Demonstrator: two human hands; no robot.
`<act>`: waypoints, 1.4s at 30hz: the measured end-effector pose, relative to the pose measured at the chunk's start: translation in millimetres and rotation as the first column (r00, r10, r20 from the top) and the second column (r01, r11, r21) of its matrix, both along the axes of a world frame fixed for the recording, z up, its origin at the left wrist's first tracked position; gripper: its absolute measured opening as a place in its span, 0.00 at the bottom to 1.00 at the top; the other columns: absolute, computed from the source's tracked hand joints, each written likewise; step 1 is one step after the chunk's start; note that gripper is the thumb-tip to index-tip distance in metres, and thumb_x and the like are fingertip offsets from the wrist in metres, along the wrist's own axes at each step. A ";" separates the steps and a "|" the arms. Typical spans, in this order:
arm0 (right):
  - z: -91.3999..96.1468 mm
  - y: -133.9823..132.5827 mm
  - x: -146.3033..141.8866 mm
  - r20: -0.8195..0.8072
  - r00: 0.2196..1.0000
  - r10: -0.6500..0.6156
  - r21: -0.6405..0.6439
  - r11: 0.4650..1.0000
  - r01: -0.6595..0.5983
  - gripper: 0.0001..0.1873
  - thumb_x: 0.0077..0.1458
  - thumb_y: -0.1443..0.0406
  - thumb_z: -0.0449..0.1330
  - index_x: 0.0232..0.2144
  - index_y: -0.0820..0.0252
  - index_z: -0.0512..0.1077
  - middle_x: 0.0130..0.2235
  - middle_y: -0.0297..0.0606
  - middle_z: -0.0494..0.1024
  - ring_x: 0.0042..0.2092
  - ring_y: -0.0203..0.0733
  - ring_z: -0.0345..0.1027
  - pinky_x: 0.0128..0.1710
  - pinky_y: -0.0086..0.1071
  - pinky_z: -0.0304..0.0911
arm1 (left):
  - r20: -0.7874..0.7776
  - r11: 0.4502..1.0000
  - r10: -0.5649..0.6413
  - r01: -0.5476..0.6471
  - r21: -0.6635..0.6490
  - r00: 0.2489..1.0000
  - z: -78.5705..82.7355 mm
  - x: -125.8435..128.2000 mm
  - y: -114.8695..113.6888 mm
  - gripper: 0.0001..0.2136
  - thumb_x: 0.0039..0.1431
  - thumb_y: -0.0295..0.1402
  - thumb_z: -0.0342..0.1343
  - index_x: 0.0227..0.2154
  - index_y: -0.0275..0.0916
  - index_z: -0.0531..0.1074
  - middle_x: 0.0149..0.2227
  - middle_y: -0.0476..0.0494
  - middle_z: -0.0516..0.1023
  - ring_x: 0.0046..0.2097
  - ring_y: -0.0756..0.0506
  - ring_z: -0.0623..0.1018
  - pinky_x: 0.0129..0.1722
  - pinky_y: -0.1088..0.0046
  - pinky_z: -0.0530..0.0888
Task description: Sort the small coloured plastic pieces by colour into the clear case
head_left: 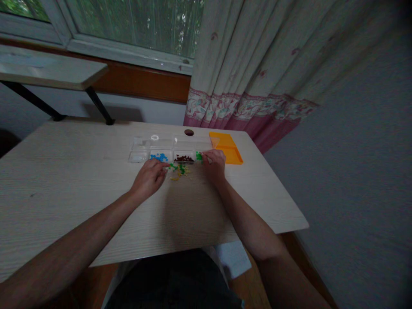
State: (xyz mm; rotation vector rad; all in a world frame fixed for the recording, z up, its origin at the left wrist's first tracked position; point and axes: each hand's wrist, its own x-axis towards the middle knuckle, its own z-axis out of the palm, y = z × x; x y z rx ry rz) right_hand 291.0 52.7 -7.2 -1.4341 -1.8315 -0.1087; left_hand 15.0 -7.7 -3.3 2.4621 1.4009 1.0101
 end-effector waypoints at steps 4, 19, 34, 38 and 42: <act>-0.3 -1.5 -4.5 0.003 0.999 0.047 0.010 0.999 -0.047 0.12 0.62 0.58 0.58 0.35 0.55 0.80 0.38 0.38 0.79 0.43 0.43 0.66 0.47 0.38 0.55 | -0.094 1.000 0.015 -0.013 0.022 0.995 0.4 1.6 -2.1 0.15 0.65 0.31 0.47 0.49 0.35 0.74 0.39 0.38 0.71 0.45 0.40 0.71 0.48 0.61 0.70; 0.0 -2.2 -7.1 -0.010 0.998 0.058 0.023 0.998 -0.058 0.13 0.63 0.57 0.57 0.33 0.55 0.80 0.36 0.38 0.79 0.42 0.44 0.66 0.45 0.38 0.57 | -0.158 0.998 0.051 -0.055 -0.022 0.986 -0.5 1.8 -2.1 0.14 0.65 0.33 0.48 0.45 0.36 0.76 0.39 0.37 0.70 0.45 0.38 0.70 0.48 0.58 0.70; 0.3 -0.8 -6.3 -0.009 0.997 0.078 0.030 0.997 -0.077 0.14 0.63 0.57 0.56 0.33 0.54 0.80 0.36 0.38 0.79 0.42 0.44 0.66 0.45 0.39 0.58 | -0.186 0.998 -0.040 0.029 -0.059 0.982 2.9 1.6 -3.2 0.14 0.66 0.34 0.48 0.48 0.38 0.75 0.41 0.38 0.71 0.45 0.40 0.70 0.48 0.59 0.69; 1.3 -1.3 -6.9 -0.011 0.997 0.081 0.023 0.996 -0.081 0.15 0.63 0.56 0.56 0.33 0.55 0.80 0.36 0.38 0.79 0.42 0.44 0.66 0.45 0.39 0.58 | -0.163 0.997 -0.061 0.051 -0.066 0.985 3.9 1.5 -3.2 0.12 0.65 0.36 0.50 0.46 0.38 0.75 0.41 0.39 0.71 0.46 0.40 0.70 0.48 0.61 0.69; 2.0 -2.0 -7.6 -0.017 0.996 0.088 0.037 0.996 -0.087 0.16 0.63 0.55 0.55 0.33 0.55 0.80 0.35 0.38 0.78 0.42 0.44 0.66 0.45 0.38 0.58 | -0.194 0.998 -0.030 0.016 -0.069 0.981 5.2 3.1 -3.5 0.09 0.65 0.35 0.52 0.41 0.38 0.74 0.40 0.40 0.72 0.45 0.40 0.71 0.47 0.62 0.68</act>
